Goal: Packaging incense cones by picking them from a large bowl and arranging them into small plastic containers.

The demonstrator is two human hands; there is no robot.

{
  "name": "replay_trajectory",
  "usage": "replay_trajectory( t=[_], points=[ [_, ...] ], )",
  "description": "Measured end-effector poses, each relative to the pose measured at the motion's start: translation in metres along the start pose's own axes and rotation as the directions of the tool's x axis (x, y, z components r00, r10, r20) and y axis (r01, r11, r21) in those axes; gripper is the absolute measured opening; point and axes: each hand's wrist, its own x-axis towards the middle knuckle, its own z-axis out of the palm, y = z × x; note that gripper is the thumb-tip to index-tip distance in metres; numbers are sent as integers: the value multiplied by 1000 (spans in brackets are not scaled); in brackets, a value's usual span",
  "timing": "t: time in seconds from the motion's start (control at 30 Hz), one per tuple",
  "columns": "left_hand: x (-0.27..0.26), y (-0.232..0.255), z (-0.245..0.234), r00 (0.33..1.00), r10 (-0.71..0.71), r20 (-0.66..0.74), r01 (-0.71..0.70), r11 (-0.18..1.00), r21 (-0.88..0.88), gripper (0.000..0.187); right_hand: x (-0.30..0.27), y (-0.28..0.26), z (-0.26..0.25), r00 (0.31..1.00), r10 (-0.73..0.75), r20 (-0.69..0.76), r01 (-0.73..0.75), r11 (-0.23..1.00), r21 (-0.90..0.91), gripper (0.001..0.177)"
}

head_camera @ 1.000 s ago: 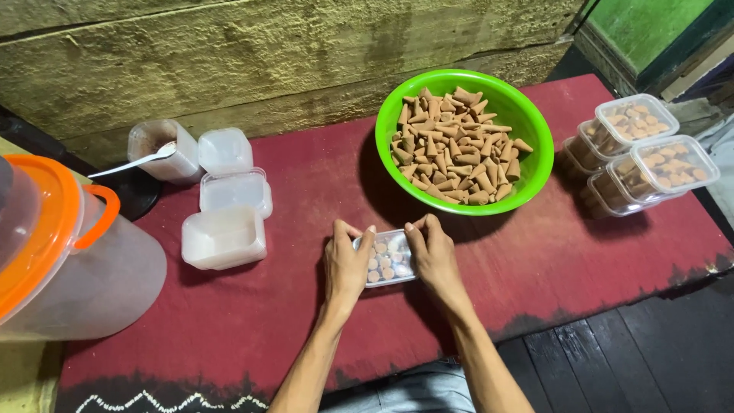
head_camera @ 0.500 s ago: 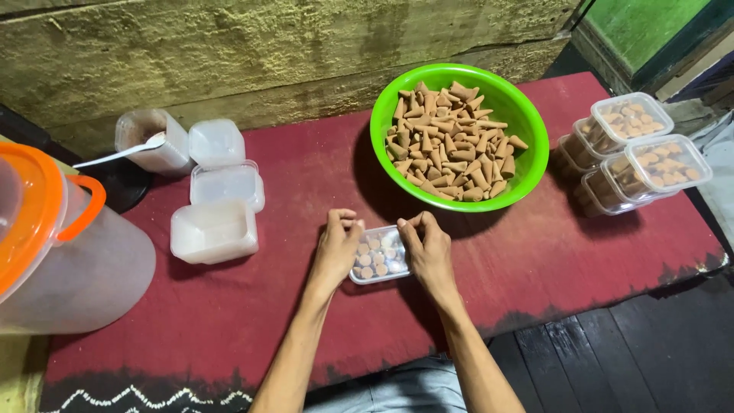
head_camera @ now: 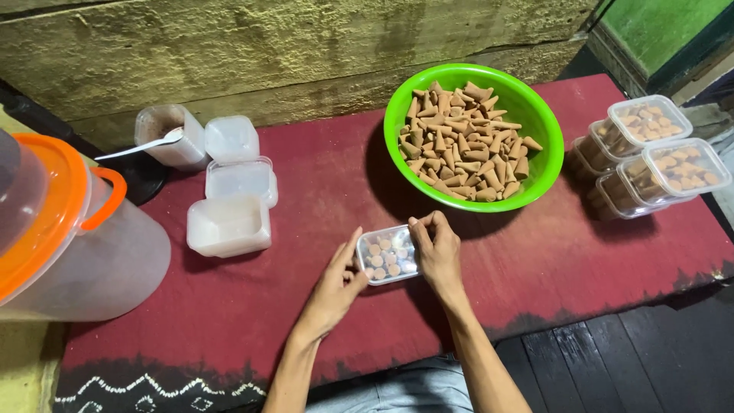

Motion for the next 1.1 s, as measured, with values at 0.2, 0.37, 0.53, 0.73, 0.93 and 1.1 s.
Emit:
replay_trajectory(
  t=[0.2,0.37,0.53,0.73,0.93,1.1],
  points=[
    [-7,26,5,1000,29,5,-30,986,163,96,2,7,-1,1000,-8,28,7,1000,15,25],
    [-5,21,9,997,-74,-24,78,960,271,98,-9,-9,-29,980,-51,191,42,998,50,21],
    [-5,13,8,999,-13,-30,23,937,348,90,-29,-37,-65,849,-33,527,-83,978,193,60],
    [-6,21,5,997,-79,-2,75,939,334,85,-33,-32,-63,815,31,579,-99,991,87,90],
    [-6,35,1,978,-196,68,171,947,273,101,-40,-22,-42,924,-52,380,106,987,-121,106],
    [-5,27,6,992,-121,20,110,948,299,82,-43,-24,-40,944,-36,328,91,984,-154,108]
  ],
)
